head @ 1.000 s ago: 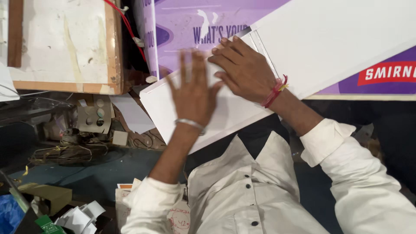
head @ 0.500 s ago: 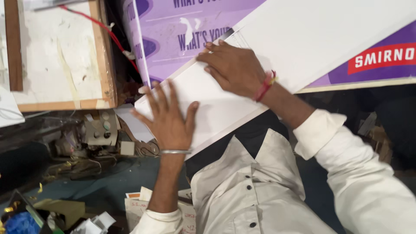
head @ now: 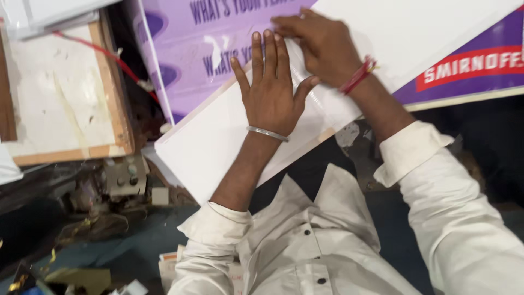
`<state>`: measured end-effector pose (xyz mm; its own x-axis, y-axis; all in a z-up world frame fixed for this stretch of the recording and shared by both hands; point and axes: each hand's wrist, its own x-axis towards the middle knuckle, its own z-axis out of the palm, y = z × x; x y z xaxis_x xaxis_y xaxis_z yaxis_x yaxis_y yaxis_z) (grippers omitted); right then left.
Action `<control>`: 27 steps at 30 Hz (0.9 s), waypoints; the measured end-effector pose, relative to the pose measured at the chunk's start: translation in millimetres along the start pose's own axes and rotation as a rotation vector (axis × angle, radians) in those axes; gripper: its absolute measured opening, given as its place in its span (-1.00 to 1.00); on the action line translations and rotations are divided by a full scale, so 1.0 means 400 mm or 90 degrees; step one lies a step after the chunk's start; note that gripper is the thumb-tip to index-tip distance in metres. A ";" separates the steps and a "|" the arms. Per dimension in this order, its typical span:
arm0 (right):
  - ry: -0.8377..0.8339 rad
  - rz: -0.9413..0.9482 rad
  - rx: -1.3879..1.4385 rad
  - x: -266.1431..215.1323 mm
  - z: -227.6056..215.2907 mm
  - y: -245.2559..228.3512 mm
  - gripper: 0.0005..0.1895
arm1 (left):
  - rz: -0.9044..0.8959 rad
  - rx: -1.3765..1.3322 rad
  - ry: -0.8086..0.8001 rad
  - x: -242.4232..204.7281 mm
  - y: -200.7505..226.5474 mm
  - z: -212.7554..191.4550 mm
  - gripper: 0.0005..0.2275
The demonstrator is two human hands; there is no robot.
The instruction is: The person folds white cardboard panels into box shapes, pressing creases and aligning edges. They repeatedly open and close the panels to form the box structure, working on multiple units in sequence.
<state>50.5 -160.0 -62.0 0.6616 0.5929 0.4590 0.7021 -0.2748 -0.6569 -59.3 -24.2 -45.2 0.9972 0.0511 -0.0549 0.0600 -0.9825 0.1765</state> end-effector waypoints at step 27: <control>-0.048 -0.089 -0.155 -0.038 0.006 -0.013 -0.83 | -0.731 -1.160 0.065 -0.517 0.044 0.079 -0.81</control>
<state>36.0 -165.8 -67.1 0.5387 0.6905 0.4827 0.8338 -0.3549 -0.4228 -265.9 -57.8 -61.9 0.4944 0.4066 -0.7683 0.3813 0.6928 0.6120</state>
